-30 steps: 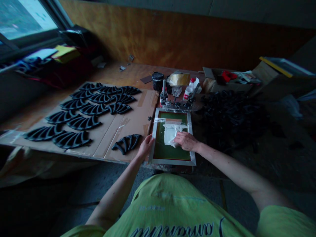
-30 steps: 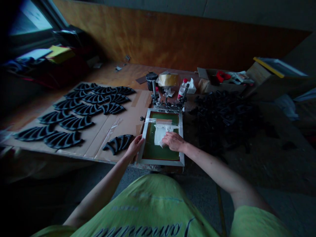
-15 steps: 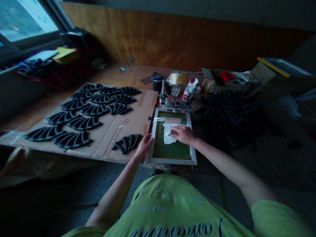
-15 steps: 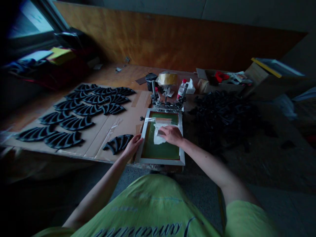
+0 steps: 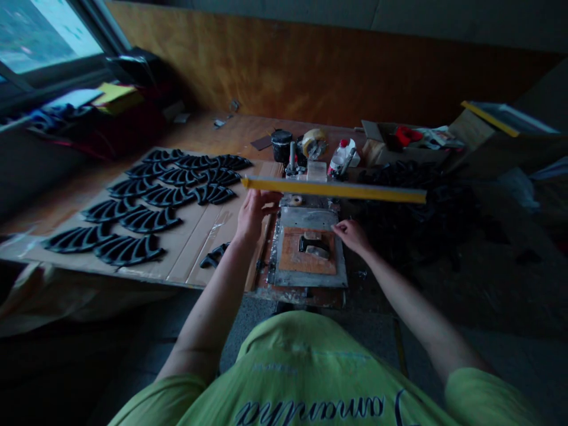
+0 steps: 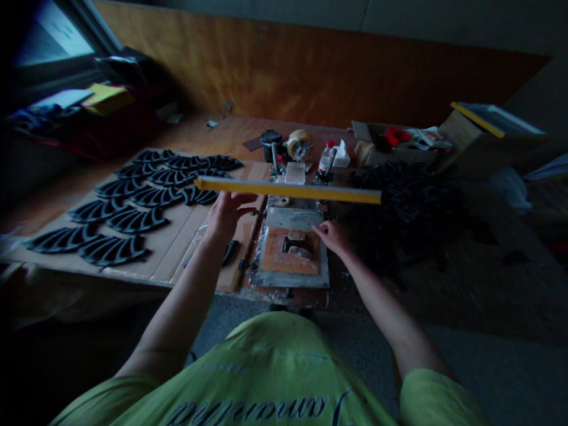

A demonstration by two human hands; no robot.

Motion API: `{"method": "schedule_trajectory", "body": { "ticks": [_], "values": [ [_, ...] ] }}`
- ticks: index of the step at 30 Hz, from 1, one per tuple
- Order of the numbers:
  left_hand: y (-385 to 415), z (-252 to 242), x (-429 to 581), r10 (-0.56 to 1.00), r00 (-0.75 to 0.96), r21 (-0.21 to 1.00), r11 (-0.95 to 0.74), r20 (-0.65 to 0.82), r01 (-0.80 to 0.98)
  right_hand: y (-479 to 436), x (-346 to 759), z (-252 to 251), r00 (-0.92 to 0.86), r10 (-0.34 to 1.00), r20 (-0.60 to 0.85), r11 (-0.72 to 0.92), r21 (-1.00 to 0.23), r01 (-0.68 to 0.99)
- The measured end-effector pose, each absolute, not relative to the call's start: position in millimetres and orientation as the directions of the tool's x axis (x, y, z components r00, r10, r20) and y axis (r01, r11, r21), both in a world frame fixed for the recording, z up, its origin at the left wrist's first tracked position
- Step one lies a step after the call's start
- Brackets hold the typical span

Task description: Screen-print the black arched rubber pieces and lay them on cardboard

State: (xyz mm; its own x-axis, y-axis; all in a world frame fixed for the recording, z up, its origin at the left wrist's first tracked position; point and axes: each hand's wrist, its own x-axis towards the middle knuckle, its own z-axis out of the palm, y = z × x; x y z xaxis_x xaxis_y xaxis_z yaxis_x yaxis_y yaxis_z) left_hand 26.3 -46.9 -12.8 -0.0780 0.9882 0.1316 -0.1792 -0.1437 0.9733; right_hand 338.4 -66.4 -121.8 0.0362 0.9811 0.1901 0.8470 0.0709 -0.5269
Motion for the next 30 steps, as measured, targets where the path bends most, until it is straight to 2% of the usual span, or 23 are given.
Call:
{"method": "schedule_trajectory", "body": {
  "ticks": [3, 4, 6, 8, 10, 11, 13, 15, 17, 19, 21, 23, 26, 30],
  "values": [
    [-29, -3, 35, 0.986, -0.079, 0.963, -0.164, 0.150, -0.214, -94, 297, -150, -0.141, 0.987, 0.071, 0.157, -0.329, 0.931],
    [-30, -6, 38, 0.983, -0.112, 0.960, -0.168, 0.145, -0.226, -97, 286, -153, -0.151, 0.988, 0.033, 0.154, -0.277, 0.948],
    [-45, -23, 46, 0.984, -0.162, 0.958, -0.119, 0.079, -0.261, -99, 272, -154, -0.090, 0.995, -0.044, 0.075, -0.261, 0.962],
    [-75, -51, 59, 0.992, -0.063, 0.956, 0.091, -0.113, -0.281, -100, 264, -149, 0.005, 0.994, -0.106, -0.039, -0.328, 0.944],
    [-112, -80, 73, 0.877, 0.230, 0.871, 0.463, -0.422, -0.166, -106, 254, -145, 0.067, 0.994, -0.086, -0.097, -0.422, 0.901],
    [-129, -93, 80, 0.819, 0.285, 0.823, 0.550, -0.498, -0.141, -112, 246, -143, 0.058, 0.997, -0.043, -0.071, -0.467, 0.881],
    [-152, -112, 89, 0.774, 0.311, 0.762, 0.619, -0.551, -0.190, -123, 232, -141, -0.070, 0.995, 0.077, 0.101, -0.527, 0.844],
    [-157, -121, 86, 0.797, 0.238, 0.740, 0.604, -0.556, -0.295, -128, 227, -140, -0.269, 0.945, 0.187, 0.328, -0.531, 0.781],
    [-148, -125, 67, 0.827, 0.121, 0.762, 0.555, -0.549, -0.334, -121, 242, -139, -0.360, 0.904, 0.228, 0.427, -0.504, 0.751],
    [-136, -130, 32, 0.865, -0.042, 0.829, 0.464, -0.500, -0.312, -103, 280, -139, -0.271, 0.944, 0.186, 0.327, -0.459, 0.826],
    [-130, -140, -13, 0.862, -0.243, 0.889, 0.393, -0.445, -0.233, -81, 330, -145, -0.052, 0.994, 0.099, 0.084, -0.352, 0.932],
    [-134, -154, -59, 0.794, -0.431, 0.900, 0.417, -0.428, -0.126, -64, 380, -157, 0.178, 0.984, 0.002, -0.173, -0.209, 0.962],
    [-154, -181, -110, 0.664, -0.603, 0.815, 0.579, -0.442, 0.041, -51, 431, -181, 0.394, 0.910, -0.126, -0.407, -0.095, 0.909],
    [-170, -209, -137, 0.621, -0.625, 0.636, 0.732, -0.473, 0.245, -45, 454, -205, 0.445, 0.880, -0.165, -0.469, -0.157, 0.869]
  ]
}}
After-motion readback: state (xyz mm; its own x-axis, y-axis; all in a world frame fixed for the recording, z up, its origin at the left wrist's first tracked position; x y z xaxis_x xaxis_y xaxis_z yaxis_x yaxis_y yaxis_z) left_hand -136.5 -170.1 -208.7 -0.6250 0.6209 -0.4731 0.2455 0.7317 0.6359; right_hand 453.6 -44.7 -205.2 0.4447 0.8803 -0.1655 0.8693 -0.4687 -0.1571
